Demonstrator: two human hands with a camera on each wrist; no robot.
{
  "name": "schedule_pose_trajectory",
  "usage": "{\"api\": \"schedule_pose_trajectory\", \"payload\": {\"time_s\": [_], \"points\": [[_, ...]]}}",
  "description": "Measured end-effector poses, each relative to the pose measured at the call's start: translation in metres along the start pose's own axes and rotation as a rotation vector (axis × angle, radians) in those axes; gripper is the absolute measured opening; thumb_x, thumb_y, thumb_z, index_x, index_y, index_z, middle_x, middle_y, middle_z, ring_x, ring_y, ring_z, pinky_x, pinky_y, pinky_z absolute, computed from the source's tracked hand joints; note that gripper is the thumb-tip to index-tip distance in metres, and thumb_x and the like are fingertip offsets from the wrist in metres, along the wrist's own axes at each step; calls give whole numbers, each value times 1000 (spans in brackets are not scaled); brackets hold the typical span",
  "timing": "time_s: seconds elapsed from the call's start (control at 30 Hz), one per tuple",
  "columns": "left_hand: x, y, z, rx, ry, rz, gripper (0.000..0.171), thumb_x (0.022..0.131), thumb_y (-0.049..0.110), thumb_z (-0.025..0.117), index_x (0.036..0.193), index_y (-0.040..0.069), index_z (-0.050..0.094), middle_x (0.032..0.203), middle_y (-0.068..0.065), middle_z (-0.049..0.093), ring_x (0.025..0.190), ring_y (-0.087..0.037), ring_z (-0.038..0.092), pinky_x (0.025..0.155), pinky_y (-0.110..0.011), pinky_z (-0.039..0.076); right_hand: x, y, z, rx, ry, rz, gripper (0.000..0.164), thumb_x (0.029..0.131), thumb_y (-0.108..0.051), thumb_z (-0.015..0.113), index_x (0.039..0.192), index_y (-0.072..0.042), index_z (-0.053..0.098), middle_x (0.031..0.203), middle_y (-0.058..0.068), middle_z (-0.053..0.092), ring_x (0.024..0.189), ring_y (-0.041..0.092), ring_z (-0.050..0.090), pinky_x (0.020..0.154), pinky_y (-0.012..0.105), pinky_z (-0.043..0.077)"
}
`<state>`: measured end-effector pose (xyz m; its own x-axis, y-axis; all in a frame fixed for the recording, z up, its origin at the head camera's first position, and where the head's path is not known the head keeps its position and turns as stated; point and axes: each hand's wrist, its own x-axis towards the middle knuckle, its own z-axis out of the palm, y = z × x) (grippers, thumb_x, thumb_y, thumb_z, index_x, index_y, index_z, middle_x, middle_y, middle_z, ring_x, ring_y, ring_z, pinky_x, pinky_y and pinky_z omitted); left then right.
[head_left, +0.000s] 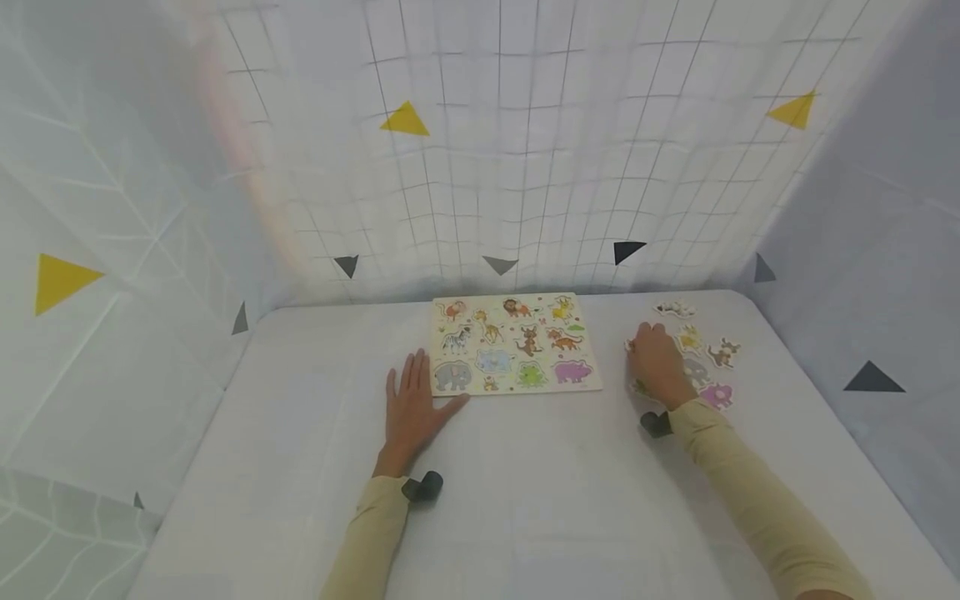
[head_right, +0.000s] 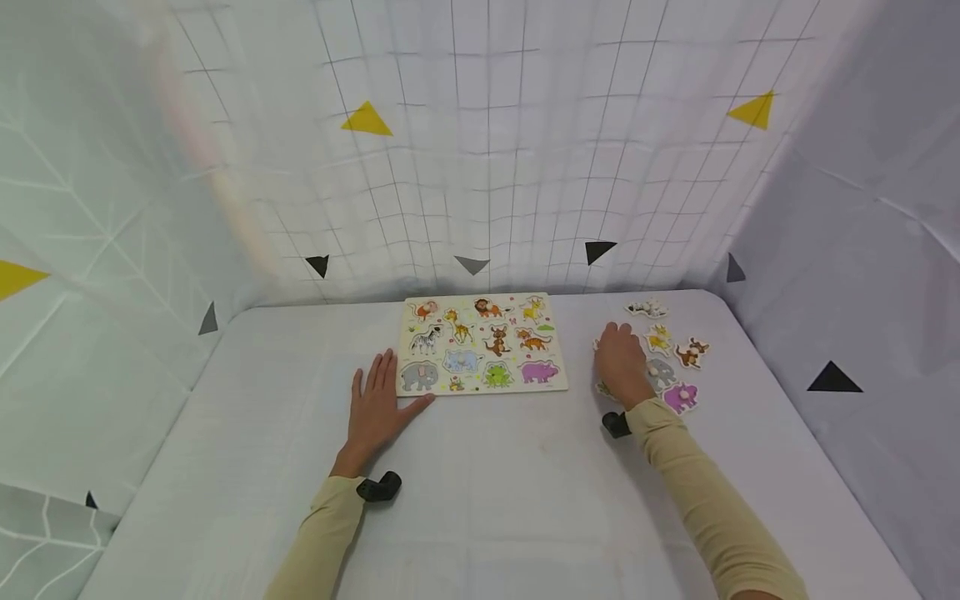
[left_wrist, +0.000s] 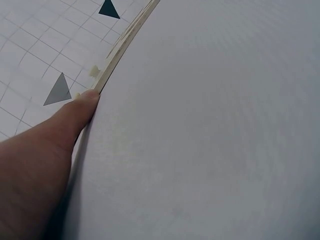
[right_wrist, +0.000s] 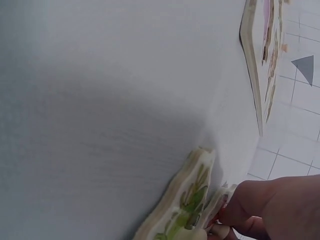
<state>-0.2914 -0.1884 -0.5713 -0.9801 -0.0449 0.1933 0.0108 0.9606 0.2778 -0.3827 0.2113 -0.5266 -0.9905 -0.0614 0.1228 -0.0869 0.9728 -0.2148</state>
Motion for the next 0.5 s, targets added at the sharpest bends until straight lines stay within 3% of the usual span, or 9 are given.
{"api": "schedule_pose_trajectory", "payload": {"time_s": [0.2,0.5], "points": [[1,1,-1,0,-1,9,104,70,78,42,145,12,12,154,-2,13,143,-21,11,117,-49,6,3,-7,-7,46,-1,9,21,88,-11,50,95,9,48,88,22,47,70,29,48,55,38,43],[1,1,-1,3,-10,-5,105,69,80,41,145,13,12,154,-2,13,143,-22,10,118,-49,4,5,-14,-6,141,83,-4,10,86,-6,52,92,2,50,91,17,47,74,26,47,61,37,43]]}}
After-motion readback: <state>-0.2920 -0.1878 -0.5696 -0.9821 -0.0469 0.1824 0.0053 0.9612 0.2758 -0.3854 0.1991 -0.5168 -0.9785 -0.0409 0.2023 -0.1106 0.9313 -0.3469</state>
